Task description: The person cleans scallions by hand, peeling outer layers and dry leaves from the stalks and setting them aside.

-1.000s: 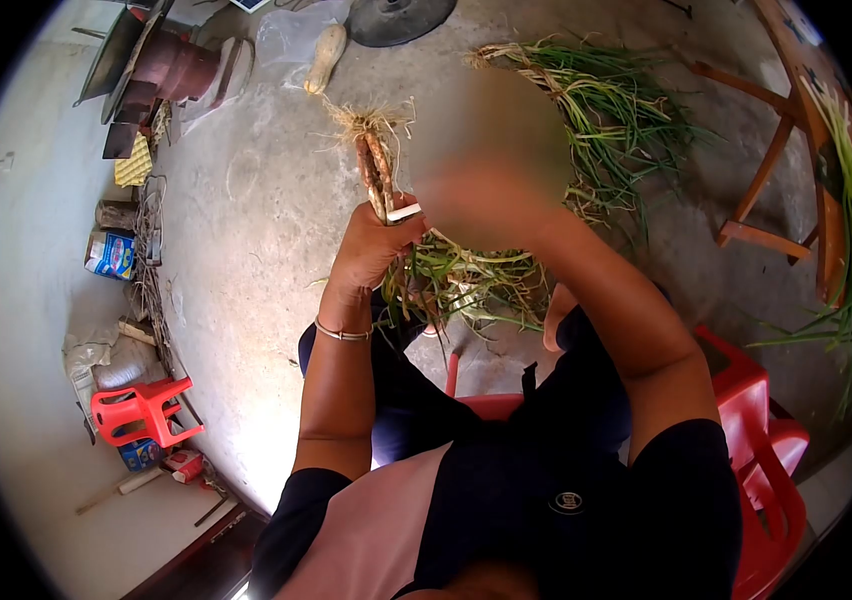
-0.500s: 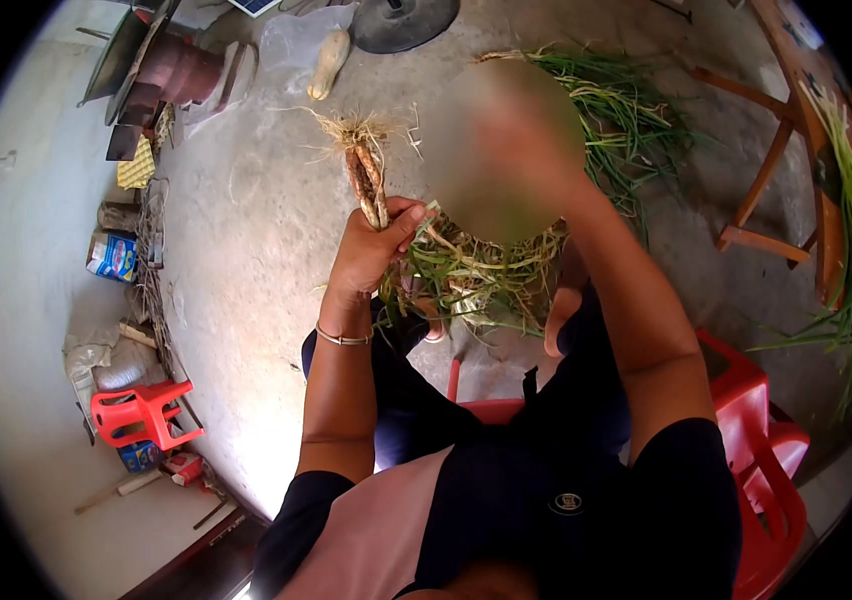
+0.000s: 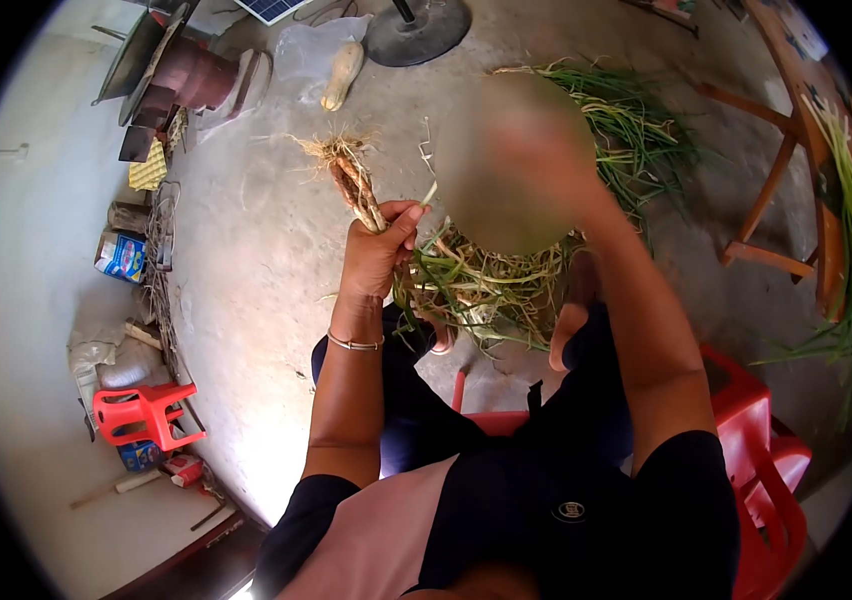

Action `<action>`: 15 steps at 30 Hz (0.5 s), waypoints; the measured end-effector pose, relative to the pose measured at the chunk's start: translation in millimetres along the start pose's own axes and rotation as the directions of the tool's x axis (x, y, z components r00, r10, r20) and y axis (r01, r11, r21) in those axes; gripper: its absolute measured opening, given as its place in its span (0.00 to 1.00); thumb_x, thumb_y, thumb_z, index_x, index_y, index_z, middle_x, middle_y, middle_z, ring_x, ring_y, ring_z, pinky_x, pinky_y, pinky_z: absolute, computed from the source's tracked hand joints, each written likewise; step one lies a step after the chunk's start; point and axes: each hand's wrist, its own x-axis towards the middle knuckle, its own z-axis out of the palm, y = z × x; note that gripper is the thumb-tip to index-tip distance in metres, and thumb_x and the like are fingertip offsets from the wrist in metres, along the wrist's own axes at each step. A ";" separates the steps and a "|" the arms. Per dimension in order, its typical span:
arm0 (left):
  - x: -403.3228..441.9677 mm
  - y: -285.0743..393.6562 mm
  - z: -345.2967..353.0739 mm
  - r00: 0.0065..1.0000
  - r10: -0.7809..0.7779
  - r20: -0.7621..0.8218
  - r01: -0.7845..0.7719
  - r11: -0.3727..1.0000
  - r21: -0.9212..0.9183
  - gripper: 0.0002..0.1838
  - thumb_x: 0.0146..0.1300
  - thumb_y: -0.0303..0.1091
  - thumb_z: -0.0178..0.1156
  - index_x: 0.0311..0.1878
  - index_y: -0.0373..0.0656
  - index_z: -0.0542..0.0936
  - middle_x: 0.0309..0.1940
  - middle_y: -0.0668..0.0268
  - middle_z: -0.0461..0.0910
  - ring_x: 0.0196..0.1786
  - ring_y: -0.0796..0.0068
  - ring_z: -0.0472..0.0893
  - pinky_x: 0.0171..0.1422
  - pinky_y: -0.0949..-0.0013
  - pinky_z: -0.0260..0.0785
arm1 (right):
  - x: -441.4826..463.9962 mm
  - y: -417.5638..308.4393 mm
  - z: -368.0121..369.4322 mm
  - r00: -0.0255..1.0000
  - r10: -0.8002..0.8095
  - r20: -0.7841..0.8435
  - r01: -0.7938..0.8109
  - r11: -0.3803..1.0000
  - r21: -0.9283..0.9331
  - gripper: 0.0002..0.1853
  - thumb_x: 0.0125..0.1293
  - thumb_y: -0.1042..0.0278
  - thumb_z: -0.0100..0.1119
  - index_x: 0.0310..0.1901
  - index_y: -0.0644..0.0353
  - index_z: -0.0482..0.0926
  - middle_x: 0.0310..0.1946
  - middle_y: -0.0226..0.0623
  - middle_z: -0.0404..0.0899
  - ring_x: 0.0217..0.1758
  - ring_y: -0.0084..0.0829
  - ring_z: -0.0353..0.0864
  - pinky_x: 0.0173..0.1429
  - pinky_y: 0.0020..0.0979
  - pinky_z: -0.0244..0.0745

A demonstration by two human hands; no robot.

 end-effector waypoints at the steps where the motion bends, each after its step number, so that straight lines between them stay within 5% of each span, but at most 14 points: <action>1: 1.0 0.2 0.9 1.000 0.005 0.004 -0.005 1.000 0.018 0.10 0.56 0.32 0.62 0.36 0.35 0.80 0.16 0.75 0.70 0.16 0.88 0.63 0.19 0.82 0.50 | -6.0 -12.7 11.2 0.994 0.043 0.097 -0.046 0.999 0.023 0.12 0.58 0.69 0.59 0.43 0.61 0.78 0.23 0.20 0.69 0.21 0.10 0.60 0.23 0.16 0.53; 6: -0.6 -0.8 10.7 0.999 0.046 -0.019 -0.045 0.997 0.056 0.09 0.54 0.30 0.64 0.36 0.34 0.80 0.18 0.73 0.72 0.18 0.86 0.67 0.22 0.81 0.58 | -10.8 -11.3 43.5 0.980 0.091 0.177 -0.125 0.974 0.189 0.10 0.57 0.69 0.60 0.38 0.64 0.79 0.20 0.22 0.72 0.16 0.11 0.60 0.20 0.16 0.53; 8: 0.1 -1.9 12.0 0.999 0.046 -0.016 -0.044 0.995 0.087 0.09 0.54 0.30 0.64 0.35 0.34 0.80 0.18 0.73 0.73 0.19 0.86 0.69 0.24 0.80 0.60 | -12.7 -25.2 45.0 0.922 0.339 0.188 -0.385 0.855 0.348 0.09 0.56 0.69 0.60 0.36 0.65 0.79 0.22 0.26 0.76 0.15 0.12 0.62 0.18 0.16 0.53; 15: 0.8 -4.5 14.3 1.000 -0.005 -0.024 0.009 0.986 0.165 0.11 0.54 0.33 0.64 0.34 0.34 0.80 0.16 0.72 0.73 0.18 0.85 0.70 0.23 0.80 0.60 | -11.0 -24.2 45.9 0.928 0.319 0.192 -0.366 0.877 0.311 0.07 0.57 0.71 0.58 0.34 0.65 0.78 0.24 0.30 0.77 0.14 0.12 0.62 0.17 0.16 0.54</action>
